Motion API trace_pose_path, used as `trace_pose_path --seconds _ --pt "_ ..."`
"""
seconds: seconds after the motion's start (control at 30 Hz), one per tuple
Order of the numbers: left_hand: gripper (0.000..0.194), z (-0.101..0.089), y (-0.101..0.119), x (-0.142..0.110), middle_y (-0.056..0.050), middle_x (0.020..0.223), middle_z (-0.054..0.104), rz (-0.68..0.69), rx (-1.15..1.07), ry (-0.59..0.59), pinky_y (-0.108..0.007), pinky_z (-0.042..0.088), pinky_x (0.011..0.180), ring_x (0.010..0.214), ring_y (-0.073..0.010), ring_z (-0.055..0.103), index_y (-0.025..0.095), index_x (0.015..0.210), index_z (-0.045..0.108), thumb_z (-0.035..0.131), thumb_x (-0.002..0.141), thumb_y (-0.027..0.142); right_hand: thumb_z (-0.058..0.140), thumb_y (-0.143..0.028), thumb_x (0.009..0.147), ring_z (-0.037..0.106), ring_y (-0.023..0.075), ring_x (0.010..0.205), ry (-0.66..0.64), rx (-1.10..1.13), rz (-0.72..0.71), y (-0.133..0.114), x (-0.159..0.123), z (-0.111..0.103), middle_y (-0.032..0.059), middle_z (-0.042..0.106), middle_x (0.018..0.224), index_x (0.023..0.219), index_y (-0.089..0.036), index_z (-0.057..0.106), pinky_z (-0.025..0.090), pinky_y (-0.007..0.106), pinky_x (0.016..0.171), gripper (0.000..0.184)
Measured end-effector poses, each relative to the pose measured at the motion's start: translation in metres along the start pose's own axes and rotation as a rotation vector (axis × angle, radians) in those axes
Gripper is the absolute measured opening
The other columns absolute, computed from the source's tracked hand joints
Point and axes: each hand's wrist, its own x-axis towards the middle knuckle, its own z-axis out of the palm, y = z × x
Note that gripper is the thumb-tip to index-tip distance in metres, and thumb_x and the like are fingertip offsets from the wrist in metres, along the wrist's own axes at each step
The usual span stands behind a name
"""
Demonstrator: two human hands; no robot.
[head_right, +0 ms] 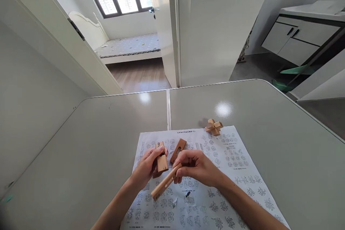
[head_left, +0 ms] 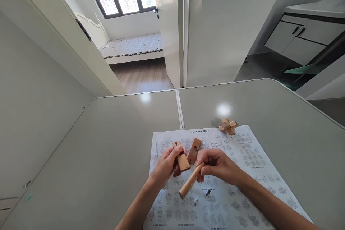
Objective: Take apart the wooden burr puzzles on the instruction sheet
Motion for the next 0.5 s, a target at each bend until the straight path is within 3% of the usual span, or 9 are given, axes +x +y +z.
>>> trace_pose_path --seconds 0.13,0.2,0.37,0.5 --pt "0.045 -0.005 -0.001 0.003 0.008 0.056 0.038 0.002 -0.01 0.041 -0.02 0.019 0.04 0.046 -0.0079 0.027 0.02 0.081 0.059 0.068 0.082 0.065 0.079 -0.035 0.095 0.073 0.016 0.065 0.012 -0.053 0.018 -0.005 0.0 0.003 0.0033 0.074 0.078 0.098 -0.018 0.073 0.061 0.028 0.064 0.019" --pt "0.047 -0.005 -0.002 0.004 0.008 0.056 0.036 0.066 0.041 0.08 -0.02 0.021 0.042 0.047 -0.0083 0.027 0.02 0.084 0.061 0.064 0.085 0.067 0.073 -0.044 0.099 0.067 0.0143 0.064 0.121 -0.158 -0.015 -0.008 0.0 0.002 0.0037 0.072 0.082 0.099 -0.018 0.074 0.059 0.028 0.062 0.026" --pt "0.051 0.0 -0.004 0.001 0.004 0.063 0.042 0.276 0.371 0.159 -0.023 0.031 0.051 0.055 -0.0116 0.037 0.018 0.087 0.072 0.056 0.094 0.066 0.06 -0.059 0.101 0.052 0.0153 0.059 0.536 -0.496 0.019 -0.014 0.003 -0.004 0.0018 0.064 0.077 0.104 -0.02 0.073 0.045 0.026 0.051 0.041" --pt "0.053 0.004 -0.006 0.001 0.002 0.063 0.049 0.364 0.553 0.241 -0.027 0.029 0.055 0.057 -0.0136 0.038 0.018 0.079 0.073 0.054 0.097 0.064 0.052 -0.059 0.103 0.054 0.0194 0.062 0.672 -0.799 0.012 -0.012 0.005 -0.009 0.0034 0.066 0.076 0.096 -0.021 0.071 0.044 0.03 0.055 0.042"
